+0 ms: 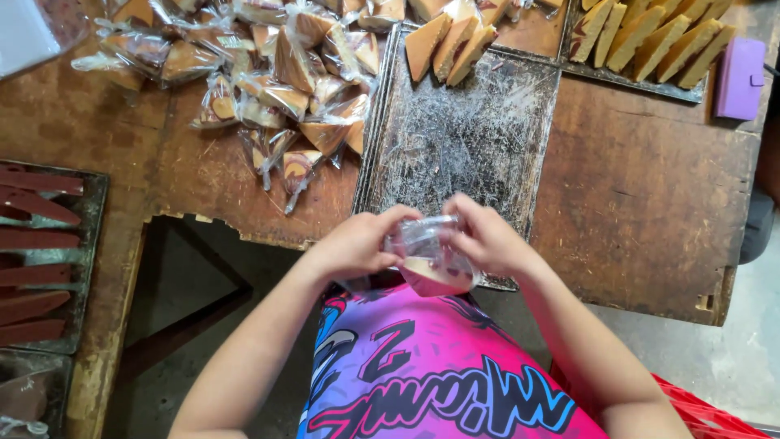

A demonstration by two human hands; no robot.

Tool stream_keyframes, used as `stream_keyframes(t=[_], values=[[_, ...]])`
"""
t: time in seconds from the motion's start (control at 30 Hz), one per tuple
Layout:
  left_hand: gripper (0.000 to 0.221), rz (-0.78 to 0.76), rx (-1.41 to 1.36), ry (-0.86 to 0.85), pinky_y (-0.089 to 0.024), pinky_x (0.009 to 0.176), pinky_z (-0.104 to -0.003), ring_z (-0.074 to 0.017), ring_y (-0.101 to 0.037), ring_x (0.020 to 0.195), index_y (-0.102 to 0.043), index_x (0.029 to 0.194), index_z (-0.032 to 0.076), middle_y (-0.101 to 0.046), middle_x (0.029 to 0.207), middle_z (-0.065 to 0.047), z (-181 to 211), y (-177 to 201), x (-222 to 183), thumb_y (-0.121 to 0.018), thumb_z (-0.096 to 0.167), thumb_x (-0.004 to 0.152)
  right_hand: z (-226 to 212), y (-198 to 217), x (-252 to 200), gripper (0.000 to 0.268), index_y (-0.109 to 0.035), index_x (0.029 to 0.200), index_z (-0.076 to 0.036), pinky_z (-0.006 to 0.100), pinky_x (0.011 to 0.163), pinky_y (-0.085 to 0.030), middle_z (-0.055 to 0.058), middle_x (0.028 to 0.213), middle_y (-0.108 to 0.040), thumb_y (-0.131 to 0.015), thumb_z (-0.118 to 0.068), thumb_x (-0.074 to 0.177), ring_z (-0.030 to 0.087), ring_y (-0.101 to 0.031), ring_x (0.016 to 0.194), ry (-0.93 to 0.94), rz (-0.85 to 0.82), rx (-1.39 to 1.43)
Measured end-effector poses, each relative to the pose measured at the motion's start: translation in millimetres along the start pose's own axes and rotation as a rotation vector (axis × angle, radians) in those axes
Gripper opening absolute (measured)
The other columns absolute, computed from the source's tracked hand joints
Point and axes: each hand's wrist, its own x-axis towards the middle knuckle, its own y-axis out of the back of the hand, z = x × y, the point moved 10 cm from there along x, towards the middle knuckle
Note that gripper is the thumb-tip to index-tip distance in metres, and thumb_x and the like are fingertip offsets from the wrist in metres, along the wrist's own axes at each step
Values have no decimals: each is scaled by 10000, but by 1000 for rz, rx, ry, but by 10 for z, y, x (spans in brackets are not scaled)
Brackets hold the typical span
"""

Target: The person packages triangular cake slices into plastic bags by hand on a wooden table, receives another tray of cake slices, and bags them.

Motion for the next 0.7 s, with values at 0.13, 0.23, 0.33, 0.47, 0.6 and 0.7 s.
stream_keyframes(t=[0.13,0.23,0.33,0.47,0.6,0.7], values=[[184,-15,412,33,-547,745,-472,-377,-715,853,-736,996,134,-748,905,-155,15,64,279,-700,222,838,-297,94,457,159,-796,1012,-147,363,636,-505,117,820,-747,-727,-139,869,275,-715,682,175,59,-766],[180,220,445,148,-535,747,-484,-367,-710,859,-723,988,103,-742,900,-176,6,67,192,-625,249,947,-429,265,135,148,-767,1038,-45,314,680,-543,141,1021,-749,-681,-145,972,209,-699,824,436,285,-187],[165,315,-353,-9,-487,673,-398,-271,-657,796,-690,997,91,-698,856,-127,-130,-89,60,-614,237,981,90,-295,-25,240,-740,965,-3,362,678,-609,118,854,-765,-659,-228,945,224,-751,752,51,-344,874],[251,22,-588,318,-427,553,-277,-113,-564,626,-647,887,73,-622,733,-43,-727,-631,40,-577,277,1015,608,-274,269,251,-744,995,13,279,723,-564,43,846,-734,-652,-220,983,107,-675,776,-37,-216,348],[222,89,-954,92,-376,572,-229,-53,-471,646,-733,963,61,-599,778,11,-555,-499,1,-620,246,1011,657,-283,48,217,-739,986,12,284,734,-530,38,866,-720,-649,-185,997,107,-650,797,-80,-232,594],[262,198,-1146,-220,-424,645,-240,-65,-539,696,-738,883,-10,-762,1075,-37,-130,-316,-132,-648,226,955,347,-332,9,195,-733,1018,8,287,832,-514,40,962,-720,-655,-168,985,116,-651,912,23,-332,741]])
